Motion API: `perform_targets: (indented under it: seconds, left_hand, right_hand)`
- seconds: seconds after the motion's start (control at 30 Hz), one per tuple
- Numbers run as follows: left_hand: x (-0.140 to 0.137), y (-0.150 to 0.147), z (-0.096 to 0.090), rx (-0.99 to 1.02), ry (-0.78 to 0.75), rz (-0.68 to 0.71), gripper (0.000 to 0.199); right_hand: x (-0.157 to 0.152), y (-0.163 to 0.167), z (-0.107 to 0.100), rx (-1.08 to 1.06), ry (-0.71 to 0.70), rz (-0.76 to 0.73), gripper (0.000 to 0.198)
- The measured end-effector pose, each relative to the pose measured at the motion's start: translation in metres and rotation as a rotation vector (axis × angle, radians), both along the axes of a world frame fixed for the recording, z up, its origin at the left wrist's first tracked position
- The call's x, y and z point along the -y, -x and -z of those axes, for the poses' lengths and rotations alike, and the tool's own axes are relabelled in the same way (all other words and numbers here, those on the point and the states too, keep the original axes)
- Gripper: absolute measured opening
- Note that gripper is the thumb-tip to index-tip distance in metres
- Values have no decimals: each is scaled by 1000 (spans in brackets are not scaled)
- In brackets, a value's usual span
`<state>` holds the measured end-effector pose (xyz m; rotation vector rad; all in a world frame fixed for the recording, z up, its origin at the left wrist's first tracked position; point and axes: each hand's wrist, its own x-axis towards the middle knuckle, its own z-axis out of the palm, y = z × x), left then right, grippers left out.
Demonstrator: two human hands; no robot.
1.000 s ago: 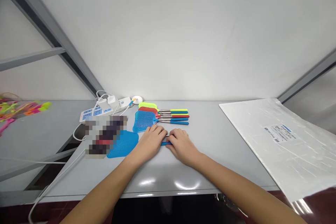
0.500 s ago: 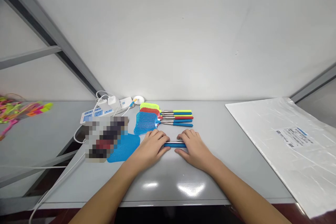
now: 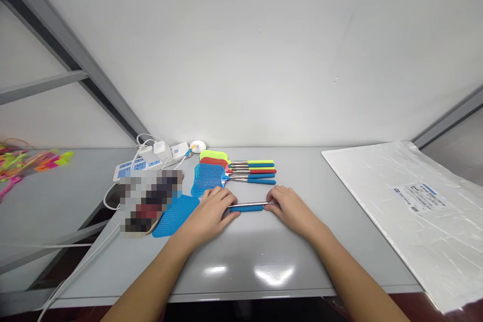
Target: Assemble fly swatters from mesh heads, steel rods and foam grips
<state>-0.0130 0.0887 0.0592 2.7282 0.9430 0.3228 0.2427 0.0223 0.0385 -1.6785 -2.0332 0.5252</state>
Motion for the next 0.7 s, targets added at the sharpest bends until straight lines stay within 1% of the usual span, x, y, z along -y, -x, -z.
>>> perform_targets:
  seconds: [0.2,0.37,0.47,0.6,0.7]
  left_hand:
    - [1,3,-2,33,12,0,14]
    - [3,2,-2,53,2,7,15]
    - [4,2,-2,68,-8,5,19]
    - [6,2,-1,83,-24,8,21]
    - [7,1,2,91,-39,4,22]
  right_hand:
    - [2,1,-3,-32,-43,18,15]
    - [-4,7,-3,-31,-182,80,23]
    - [-22,14,-4,23,-247,46,21]
    - [-60,29,-6,129,-306,-50,16]
    - [-86,43,-5,202,-343,-103,16]
